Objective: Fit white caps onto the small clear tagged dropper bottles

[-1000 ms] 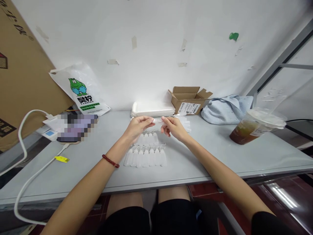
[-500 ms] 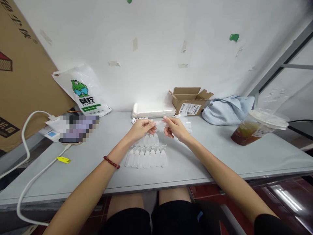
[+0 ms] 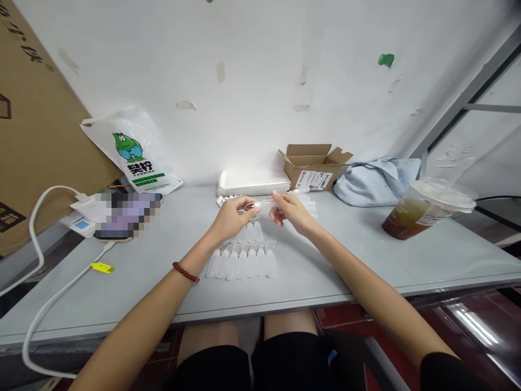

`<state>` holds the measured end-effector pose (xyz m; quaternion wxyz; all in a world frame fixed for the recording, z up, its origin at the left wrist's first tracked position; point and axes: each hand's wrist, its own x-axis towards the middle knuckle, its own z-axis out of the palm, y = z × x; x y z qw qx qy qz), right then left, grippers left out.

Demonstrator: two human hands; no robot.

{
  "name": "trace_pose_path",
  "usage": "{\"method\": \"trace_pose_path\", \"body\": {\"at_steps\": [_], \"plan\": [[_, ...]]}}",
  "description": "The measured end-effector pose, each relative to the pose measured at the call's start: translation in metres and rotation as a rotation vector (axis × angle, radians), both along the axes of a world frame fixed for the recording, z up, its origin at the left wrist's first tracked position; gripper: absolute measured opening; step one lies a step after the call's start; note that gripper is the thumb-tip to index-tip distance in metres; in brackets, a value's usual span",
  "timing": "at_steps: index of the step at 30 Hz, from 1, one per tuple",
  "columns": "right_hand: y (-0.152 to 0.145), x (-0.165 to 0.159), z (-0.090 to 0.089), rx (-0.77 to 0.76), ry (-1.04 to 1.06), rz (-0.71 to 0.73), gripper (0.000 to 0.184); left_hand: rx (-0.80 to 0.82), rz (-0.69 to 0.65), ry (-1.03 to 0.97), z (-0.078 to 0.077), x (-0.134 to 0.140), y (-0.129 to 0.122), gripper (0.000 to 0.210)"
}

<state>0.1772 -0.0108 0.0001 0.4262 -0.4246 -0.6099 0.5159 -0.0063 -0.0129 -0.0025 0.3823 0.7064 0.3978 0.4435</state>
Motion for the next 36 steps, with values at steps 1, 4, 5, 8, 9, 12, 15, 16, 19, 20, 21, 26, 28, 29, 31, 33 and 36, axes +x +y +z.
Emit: {"method": "trace_pose_path", "body": {"at_steps": [1, 4, 5, 8, 9, 12, 15, 16, 19, 20, 21, 26, 28, 29, 31, 33, 36], "plan": [[0.0001, 0.0001, -0.0004, 0.052, -0.008, -0.005, 0.047, -0.03, 0.011, -0.03, 0.0019, 0.0002, -0.0003, 0.028], [0.0008, 0.0002, -0.0017, 0.19, -0.033, -0.028, 0.044, -0.13, -0.019, -0.104, 0.0072, -0.0003, -0.0007, 0.033], [0.001, 0.0001, -0.0021, 0.21, -0.033, -0.032, 0.044, -0.162, -0.042, -0.113, 0.0083, -0.0007, -0.0006, 0.034], [0.0007, -0.0003, -0.002, 0.206, -0.023, -0.017, 0.042, -0.245, -0.073, -0.121, 0.0095, -0.0014, -0.0001, 0.041], [0.0004, -0.0005, -0.0016, 0.198, -0.023, -0.009, 0.041, -0.265, -0.067, -0.127, 0.0094, -0.0014, 0.0, 0.043], [-0.0006, -0.0004, -0.0006, 0.198, -0.047, -0.006, 0.039, -0.303, -0.066, -0.158, 0.0089, -0.0012, -0.0003, 0.044], [-0.0011, 0.0005, -0.0011, 0.335, -0.151, -0.069, 0.036, -0.336, -0.069, -0.192, 0.0091, -0.0013, -0.0007, 0.043], [-0.0013, 0.0008, -0.0015, 0.402, -0.196, -0.101, 0.034, -0.348, -0.071, -0.201, 0.0093, -0.0015, -0.0007, 0.043], [-0.0023, 0.0014, -0.0026, 0.516, -0.29, -0.165, 0.028, -0.361, -0.102, -0.209, 0.0099, -0.0026, -0.0009, 0.041], [-0.0027, 0.0014, -0.0027, 0.519, -0.305, -0.166, 0.026, -0.347, -0.116, -0.197, 0.0101, -0.0029, -0.001, 0.041], [-0.0031, 0.0015, -0.0027, 0.514, -0.314, -0.166, 0.025, -0.32, -0.128, -0.176, 0.0101, -0.0032, -0.0011, 0.04], [-0.0034, 0.002, -0.0017, 0.473, -0.324, -0.18, 0.029, -0.106, -0.133, -0.053, 0.0077, -0.0012, -0.002, 0.033], [-0.0026, 0.0024, -0.0015, 0.463, -0.298, -0.181, 0.031, -0.052, -0.119, -0.051, 0.0064, 0.0005, -0.0022, 0.03], [-0.002, 0.0027, -0.0015, 0.459, -0.282, -0.179, 0.032, -0.032, -0.109, -0.057, 0.0061, 0.0012, -0.0023, 0.029], [-0.001, 0.0034, -0.0014, 0.449, -0.246, -0.164, 0.032, -0.016, -0.094, -0.059, 0.0068, 0.0015, -0.0025, 0.028], [-0.0002, 0.0043, -0.0013, 0.442, -0.207, -0.141, 0.029, -0.047, -0.094, -0.031, 0.0088, 0.0006, -0.0027, 0.029], [0.0004, 0.0052, -0.0012, 0.442, -0.167, -0.113, 0.027, -0.131, -0.13, 0.032, 0.0119, -0.0016, -0.0028, 0.035]]}}
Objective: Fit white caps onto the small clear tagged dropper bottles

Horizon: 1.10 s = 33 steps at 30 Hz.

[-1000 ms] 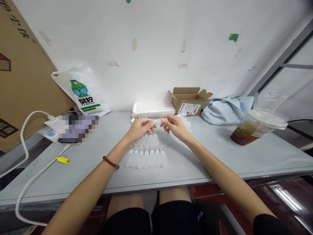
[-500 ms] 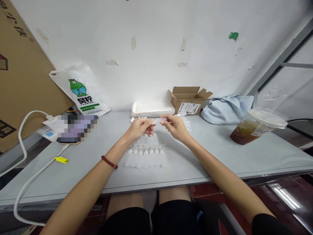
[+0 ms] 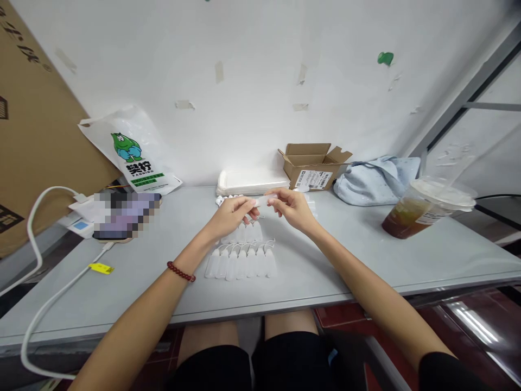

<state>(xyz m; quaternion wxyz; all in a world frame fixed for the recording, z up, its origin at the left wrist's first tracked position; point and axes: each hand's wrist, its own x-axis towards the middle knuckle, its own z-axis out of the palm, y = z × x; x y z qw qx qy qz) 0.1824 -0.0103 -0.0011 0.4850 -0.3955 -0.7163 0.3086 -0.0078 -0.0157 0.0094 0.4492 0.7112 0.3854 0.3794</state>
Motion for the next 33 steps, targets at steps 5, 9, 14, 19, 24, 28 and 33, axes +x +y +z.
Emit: {"method": "trace_pose_path", "body": {"at_steps": [5, 9, 14, 19, 24, 28, 33], "plan": [[-0.0004, -0.0006, 0.0002, -0.026, -0.017, 0.01, 0.026, 0.0, -0.017, 0.046, 0.0004, -0.0008, -0.0013, 0.039], [-0.0017, -0.0017, 0.0002, -0.053, -0.027, -0.004, 0.025, 0.159, 0.026, 0.111, -0.0022, 0.0007, -0.0037, 0.032], [-0.0034, -0.0018, 0.0012, -0.129, 0.011, -0.023, 0.029, 0.475, 0.157, 0.291, -0.0077, 0.003, -0.0038, 0.018], [0.0006, -0.0004, 0.0008, -0.19, 0.107, 0.023, 0.036, 0.445, 0.148, 0.277, -0.0072, 0.0043, -0.0037, 0.021], [0.0032, -0.0008, -0.0003, -0.149, 0.093, 0.053, 0.035, 0.149, 0.079, 0.141, -0.003, 0.0034, -0.0033, 0.033], [0.0002, -0.0033, -0.0015, -0.159, 0.05, 0.042, 0.037, 0.254, 0.138, 0.225, -0.0033, 0.0013, -0.0028, 0.03], [-0.0033, -0.0089, -0.0046, -0.244, 0.137, 0.032, 0.043, 0.473, 0.174, 0.342, -0.0055, 0.0025, -0.0036, 0.027]]}}
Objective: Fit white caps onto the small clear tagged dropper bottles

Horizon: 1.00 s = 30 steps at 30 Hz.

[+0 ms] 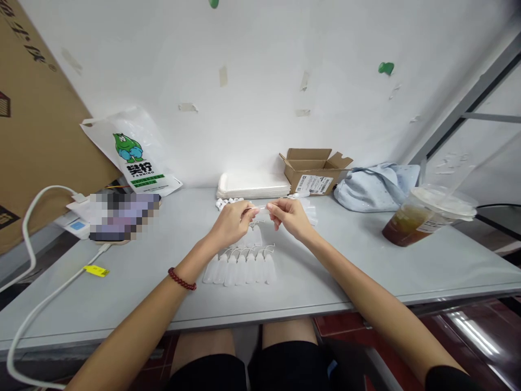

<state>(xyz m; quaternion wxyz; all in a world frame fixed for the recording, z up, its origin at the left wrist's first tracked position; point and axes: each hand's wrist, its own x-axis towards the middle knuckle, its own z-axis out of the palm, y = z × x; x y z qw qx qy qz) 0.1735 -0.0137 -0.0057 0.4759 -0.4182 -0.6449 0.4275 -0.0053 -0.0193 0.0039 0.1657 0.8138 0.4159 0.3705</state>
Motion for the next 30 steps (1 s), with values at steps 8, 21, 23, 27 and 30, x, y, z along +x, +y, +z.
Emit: {"method": "trace_pose_path", "body": {"at_steps": [8, 21, 23, 27, 30], "plan": [[0.022, 0.021, -0.001, 0.066, -0.014, -0.217, 0.036, -0.051, 0.093, -0.062, -0.003, -0.028, 0.027, 0.023], [0.065, 0.108, -0.005, 0.101, -0.483, -0.476, 0.025, -0.049, 0.122, 0.231, -0.033, -0.056, 0.064, 0.029], [0.067, 0.113, -0.008, 0.049, -0.423, -0.45, 0.027, -0.056, 0.095, 0.25, -0.035, -0.052, 0.067, 0.03], [0.07, 0.118, -0.012, 0.008, -0.404, -0.447, 0.029, -0.056, 0.083, 0.273, -0.039, -0.053, 0.074, 0.027], [0.071, 0.117, -0.015, 0.032, -0.426, -0.438, 0.029, -0.047, 0.091, 0.267, -0.042, -0.054, 0.076, 0.027]]}}
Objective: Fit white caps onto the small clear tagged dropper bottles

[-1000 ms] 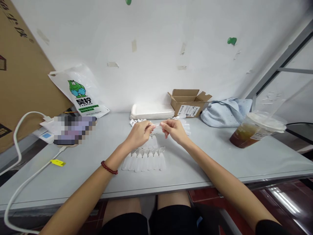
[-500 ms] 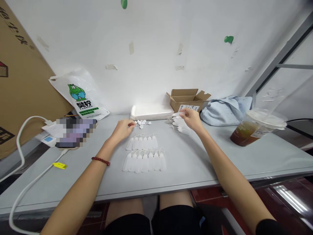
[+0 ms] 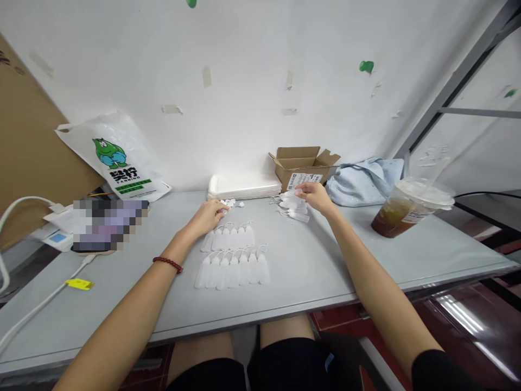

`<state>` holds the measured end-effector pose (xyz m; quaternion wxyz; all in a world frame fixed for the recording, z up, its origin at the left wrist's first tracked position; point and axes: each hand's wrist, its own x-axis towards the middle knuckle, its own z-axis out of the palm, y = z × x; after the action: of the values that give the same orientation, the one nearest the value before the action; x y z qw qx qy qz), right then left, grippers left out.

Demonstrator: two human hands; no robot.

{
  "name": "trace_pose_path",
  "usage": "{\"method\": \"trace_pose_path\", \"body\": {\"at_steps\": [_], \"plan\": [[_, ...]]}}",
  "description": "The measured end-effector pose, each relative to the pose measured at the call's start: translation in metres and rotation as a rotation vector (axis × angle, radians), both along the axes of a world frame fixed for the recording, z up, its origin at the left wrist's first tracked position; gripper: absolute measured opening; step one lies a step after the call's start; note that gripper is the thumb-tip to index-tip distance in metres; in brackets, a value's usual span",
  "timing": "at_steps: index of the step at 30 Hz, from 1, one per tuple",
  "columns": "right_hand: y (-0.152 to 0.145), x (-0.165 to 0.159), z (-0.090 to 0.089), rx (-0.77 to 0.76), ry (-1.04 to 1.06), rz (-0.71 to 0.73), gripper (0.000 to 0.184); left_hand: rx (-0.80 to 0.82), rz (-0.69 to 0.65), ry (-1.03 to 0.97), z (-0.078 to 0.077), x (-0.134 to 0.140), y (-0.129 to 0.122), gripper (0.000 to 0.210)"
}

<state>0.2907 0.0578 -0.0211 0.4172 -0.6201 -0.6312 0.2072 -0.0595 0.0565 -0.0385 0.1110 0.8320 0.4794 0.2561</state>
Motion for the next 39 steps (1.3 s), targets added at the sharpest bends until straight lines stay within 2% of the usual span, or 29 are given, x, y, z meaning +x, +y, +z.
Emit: {"method": "trace_pose_path", "body": {"at_steps": [7, 10, 12, 13, 15, 17, 18, 20, 23, 26, 30, 35, 39], "plan": [[0.0, -0.014, -0.007, 0.197, -0.255, -0.114, 0.018, -0.019, 0.016, 0.021, 0.001, 0.0, -0.002, 0.025], [-0.01, -0.018, 0.008, 0.361, -0.224, -0.217, 0.017, -0.015, 0.046, 0.057, 0.003, 0.0, -0.005, 0.021], [-0.023, -0.022, 0.025, 0.333, -0.108, -0.188, 0.018, -0.007, 0.074, 0.084, 0.003, 0.001, -0.007, 0.019], [-0.031, -0.025, 0.035, 0.258, -0.068, -0.078, 0.018, -0.007, 0.085, 0.093, 0.003, 0.001, -0.007, 0.018], [-0.05, -0.036, 0.052, -0.013, -0.088, 0.246, 0.019, -0.016, 0.096, 0.098, 0.003, 0.001, -0.009, 0.016], [-0.069, -0.052, 0.062, -0.249, -0.167, 0.561, 0.019, -0.023, 0.103, 0.087, 0.004, 0.002, -0.011, 0.012], [-0.079, -0.061, 0.064, -0.311, -0.214, 0.686, 0.022, -0.022, 0.105, 0.077, 0.005, 0.003, -0.013, 0.011], [-0.094, -0.08, 0.062, -0.392, -0.343, 0.859, 0.028, -0.014, 0.109, 0.054, 0.007, 0.003, -0.017, 0.01], [-0.108, -0.103, 0.052, -0.453, -0.476, 0.993, 0.033, -0.008, 0.115, 0.021, 0.013, 0.005, -0.022, 0.012], [-0.111, -0.113, 0.042, -0.503, -0.535, 1.001, 0.033, 0.007, 0.109, -0.017, 0.017, 0.008, -0.026, 0.014], [-0.108, -0.116, 0.036, -0.574, -0.615, 0.898, 0.031, 0.017, 0.091, -0.065, 0.018, 0.012, -0.029, 0.013], [-0.101, -0.112, 0.034, -0.659, -0.669, 0.811, 0.034, -0.044, 0.098, -0.153, 0.022, 0.018, -0.035, 0.012], [-0.091, -0.1, 0.041, -0.557, -0.606, 0.746, 0.032, -0.133, 0.057, -0.356, 0.028, 0.024, -0.042, 0.015]]}}
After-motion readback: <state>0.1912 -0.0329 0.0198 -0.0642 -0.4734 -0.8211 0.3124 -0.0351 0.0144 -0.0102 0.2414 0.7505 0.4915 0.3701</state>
